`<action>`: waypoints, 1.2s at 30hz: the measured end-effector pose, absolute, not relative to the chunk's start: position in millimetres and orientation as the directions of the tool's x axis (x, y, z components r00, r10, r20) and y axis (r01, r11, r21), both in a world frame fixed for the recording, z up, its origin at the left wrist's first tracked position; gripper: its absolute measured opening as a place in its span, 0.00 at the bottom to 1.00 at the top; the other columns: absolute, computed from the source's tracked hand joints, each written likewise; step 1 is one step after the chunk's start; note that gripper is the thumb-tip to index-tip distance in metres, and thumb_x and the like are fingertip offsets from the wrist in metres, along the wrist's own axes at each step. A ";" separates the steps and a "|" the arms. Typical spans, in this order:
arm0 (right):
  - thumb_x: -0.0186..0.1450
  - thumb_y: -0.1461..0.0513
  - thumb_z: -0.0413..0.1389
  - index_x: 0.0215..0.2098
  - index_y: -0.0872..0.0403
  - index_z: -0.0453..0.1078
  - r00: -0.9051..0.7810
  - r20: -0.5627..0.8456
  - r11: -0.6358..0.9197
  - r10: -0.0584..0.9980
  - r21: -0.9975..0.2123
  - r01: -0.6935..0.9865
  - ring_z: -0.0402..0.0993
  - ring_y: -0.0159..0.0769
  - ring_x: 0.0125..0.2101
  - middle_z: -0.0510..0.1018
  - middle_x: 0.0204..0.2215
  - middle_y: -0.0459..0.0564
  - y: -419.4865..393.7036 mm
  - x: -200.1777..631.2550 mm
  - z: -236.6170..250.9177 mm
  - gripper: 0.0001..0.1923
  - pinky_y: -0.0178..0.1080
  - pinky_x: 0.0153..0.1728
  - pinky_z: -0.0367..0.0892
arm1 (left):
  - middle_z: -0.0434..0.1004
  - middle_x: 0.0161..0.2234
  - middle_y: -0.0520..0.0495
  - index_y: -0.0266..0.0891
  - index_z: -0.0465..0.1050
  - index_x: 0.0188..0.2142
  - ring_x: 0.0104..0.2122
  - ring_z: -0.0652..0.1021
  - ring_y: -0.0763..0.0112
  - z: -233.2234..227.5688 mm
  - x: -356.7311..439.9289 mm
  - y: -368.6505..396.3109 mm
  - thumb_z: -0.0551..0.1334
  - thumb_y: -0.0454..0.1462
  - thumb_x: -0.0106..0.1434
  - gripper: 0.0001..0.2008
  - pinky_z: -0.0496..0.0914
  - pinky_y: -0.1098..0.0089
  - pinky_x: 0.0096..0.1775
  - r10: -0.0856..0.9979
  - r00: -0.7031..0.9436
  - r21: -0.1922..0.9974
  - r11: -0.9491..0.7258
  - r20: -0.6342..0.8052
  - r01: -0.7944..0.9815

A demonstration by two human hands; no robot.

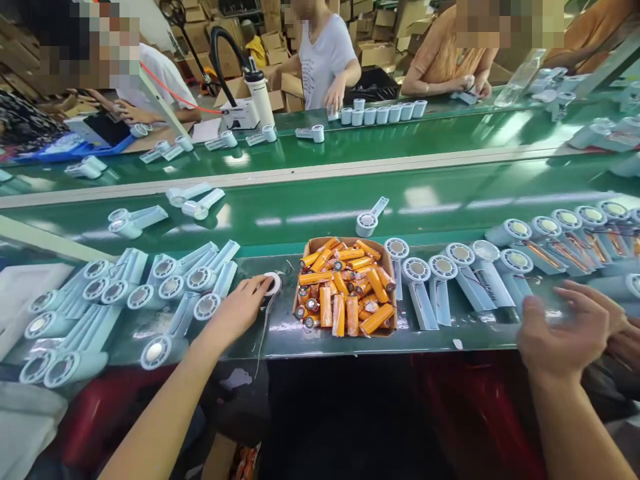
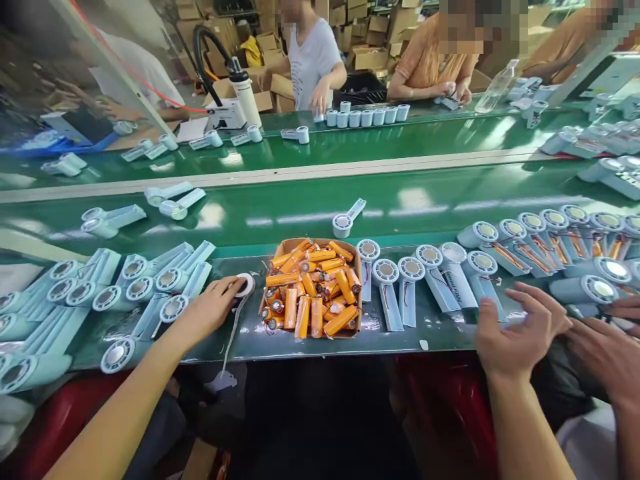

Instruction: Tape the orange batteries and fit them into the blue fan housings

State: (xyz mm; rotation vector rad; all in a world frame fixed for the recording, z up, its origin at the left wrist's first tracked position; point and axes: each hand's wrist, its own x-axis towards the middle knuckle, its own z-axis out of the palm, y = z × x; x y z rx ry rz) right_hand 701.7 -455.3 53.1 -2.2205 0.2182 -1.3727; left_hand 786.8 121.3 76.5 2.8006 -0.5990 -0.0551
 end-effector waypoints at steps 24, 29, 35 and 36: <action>0.75 0.40 0.60 0.39 0.55 0.85 0.321 -0.254 -0.294 0.912 -0.952 0.083 0.78 0.33 0.28 0.85 0.29 0.50 -242.6 681.4 114.9 0.28 0.33 0.33 0.69 | 0.63 0.20 0.54 0.42 0.72 0.23 0.27 0.72 0.71 156.2 672.6 90.2 0.78 0.49 0.52 0.20 0.83 0.62 0.44 0.224 0.968 0.826 0.563 -0.115 -0.032; 0.78 0.55 0.60 0.57 0.55 0.83 0.773 0.039 -0.529 0.633 -0.708 0.468 0.84 0.45 0.49 0.88 0.49 0.58 -206.7 746.2 143.3 0.17 0.43 0.55 0.74 | 0.62 0.19 0.53 0.40 0.74 0.21 0.24 0.72 0.71 147.0 677.4 69.7 0.80 0.47 0.49 0.20 0.82 0.65 0.37 0.041 0.970 0.764 0.624 -0.240 0.162; 0.71 0.66 0.65 0.49 0.58 0.84 0.775 0.051 -0.709 0.630 -0.368 0.601 0.80 0.58 0.58 0.87 0.50 0.63 -170.9 828.0 159.8 0.09 0.58 0.62 0.71 | 0.66 0.20 0.50 0.36 0.80 0.24 0.26 0.70 0.70 149.1 701.5 41.0 0.78 0.47 0.52 0.18 0.73 0.68 0.35 -0.102 0.973 0.823 0.519 -0.207 0.230; 0.71 0.66 0.65 0.49 0.58 0.84 0.790 0.093 -0.681 0.606 -0.453 0.576 0.80 0.56 0.58 0.87 0.50 0.62 -172.3 829.6 159.1 0.09 0.57 0.61 0.71 | 0.65 0.20 0.50 0.35 0.79 0.24 0.27 0.69 0.69 148.6 703.2 38.6 0.77 0.47 0.53 0.18 0.73 0.67 0.35 -0.107 0.972 0.829 0.509 -0.207 0.233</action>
